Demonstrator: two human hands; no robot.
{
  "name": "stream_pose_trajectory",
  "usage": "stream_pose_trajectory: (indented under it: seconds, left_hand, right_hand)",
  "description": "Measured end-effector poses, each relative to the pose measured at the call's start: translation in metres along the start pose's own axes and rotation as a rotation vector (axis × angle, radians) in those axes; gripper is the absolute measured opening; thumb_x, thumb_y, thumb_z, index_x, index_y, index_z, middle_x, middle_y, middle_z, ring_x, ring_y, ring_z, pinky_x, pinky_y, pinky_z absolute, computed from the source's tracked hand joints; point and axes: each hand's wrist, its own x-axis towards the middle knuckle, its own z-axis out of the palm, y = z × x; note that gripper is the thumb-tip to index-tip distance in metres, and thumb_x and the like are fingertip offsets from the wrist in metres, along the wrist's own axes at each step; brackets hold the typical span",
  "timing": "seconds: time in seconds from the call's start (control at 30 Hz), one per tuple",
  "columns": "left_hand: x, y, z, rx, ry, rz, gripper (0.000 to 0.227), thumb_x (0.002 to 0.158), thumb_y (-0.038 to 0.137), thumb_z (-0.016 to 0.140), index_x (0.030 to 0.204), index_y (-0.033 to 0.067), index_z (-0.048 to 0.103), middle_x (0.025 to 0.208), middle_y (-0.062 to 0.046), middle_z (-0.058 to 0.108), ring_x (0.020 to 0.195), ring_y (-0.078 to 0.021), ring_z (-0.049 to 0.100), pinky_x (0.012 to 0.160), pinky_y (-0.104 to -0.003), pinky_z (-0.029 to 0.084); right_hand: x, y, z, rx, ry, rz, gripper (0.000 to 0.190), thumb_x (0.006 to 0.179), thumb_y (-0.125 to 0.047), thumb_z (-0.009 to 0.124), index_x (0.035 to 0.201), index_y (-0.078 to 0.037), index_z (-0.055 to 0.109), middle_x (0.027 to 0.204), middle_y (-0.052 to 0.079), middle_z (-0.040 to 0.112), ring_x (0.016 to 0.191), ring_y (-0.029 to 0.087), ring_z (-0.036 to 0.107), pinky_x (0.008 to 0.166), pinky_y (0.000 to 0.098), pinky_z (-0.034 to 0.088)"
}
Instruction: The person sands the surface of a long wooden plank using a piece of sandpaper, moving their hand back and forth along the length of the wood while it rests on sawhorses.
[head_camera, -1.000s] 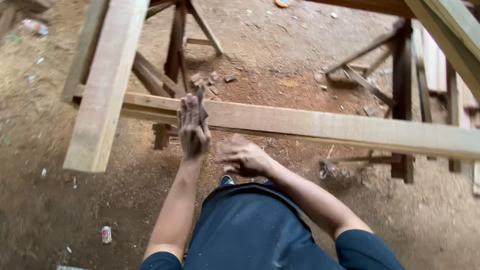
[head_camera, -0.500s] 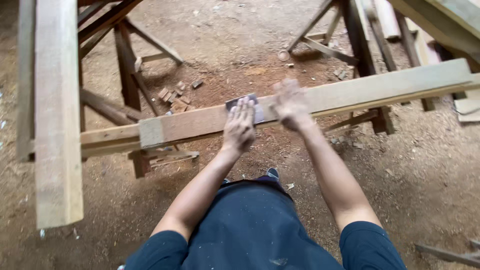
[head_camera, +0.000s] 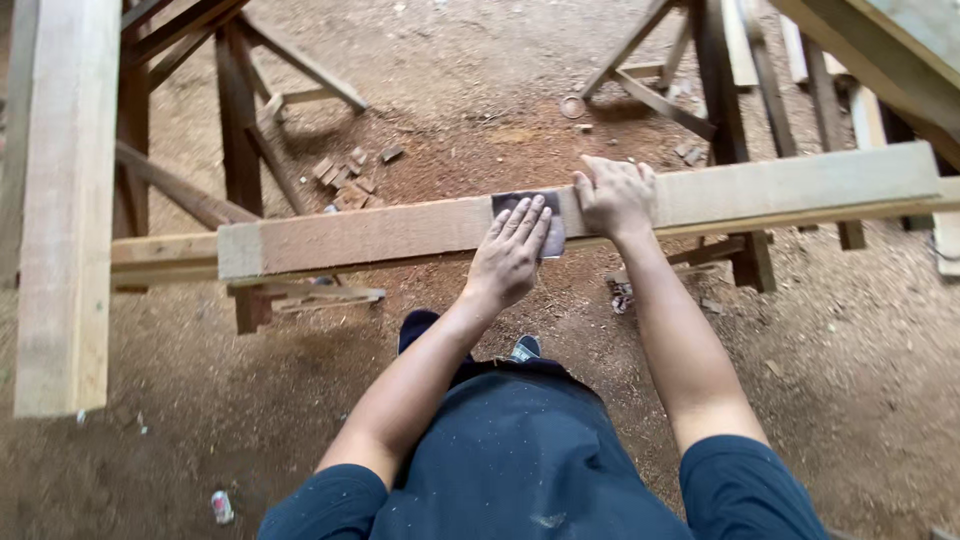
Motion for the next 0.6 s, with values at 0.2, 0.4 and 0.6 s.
stream_pose_trajectory:
  seconds: [0.2, 0.4, 0.6]
  left_hand:
    - [-0.079, -0.062, -0.024, 0.281, 0.062, -0.4, 0.062, 0.09, 0.005, 0.041, 0.151, -0.0073, 0.043, 0.157, -0.026, 0.042, 0.148, -0.0346, 0.04, 0.125, -0.042, 0.028]
    - [-0.046, -0.019, -0.003, 0.12, 0.072, -0.33, 0.052, 0.094, 0.004, 0.041, 0.145, -0.0055, 0.048, 0.151, -0.026, 0.048, 0.147, -0.0327, 0.047, 0.129, -0.045, 0.032]
    - [-0.049, -0.033, -0.017, 0.044, 0.117, -0.412, 0.052, 0.092, -0.001, 0.037, 0.141, -0.0076, 0.051, 0.143, -0.029, 0.057, 0.133, -0.0371, 0.057, 0.119, -0.045, 0.039]
  right_hand:
    - [0.005, -0.005, 0.002, -0.048, 0.034, -0.029, 0.05, 0.102, -0.046, 0.04, 0.138, -0.017, 0.059, 0.147, 0.008, 0.055, 0.138, 0.026, 0.044, 0.119, 0.0539, 0.011]
    - [0.007, -0.036, 0.019, 0.074, 0.101, -0.266, 0.042, 0.103, -0.037, 0.041, 0.128, -0.014, 0.067, 0.146, 0.014, 0.057, 0.134, 0.03, 0.049, 0.115, 0.0584, 0.016]
    - [0.0, -0.041, 0.01, 0.157, 0.037, -0.231, 0.041, 0.105, -0.042, 0.047, 0.119, -0.013, 0.072, 0.115, 0.012, 0.076, 0.108, 0.028, 0.068, 0.106, 0.0433, 0.041]
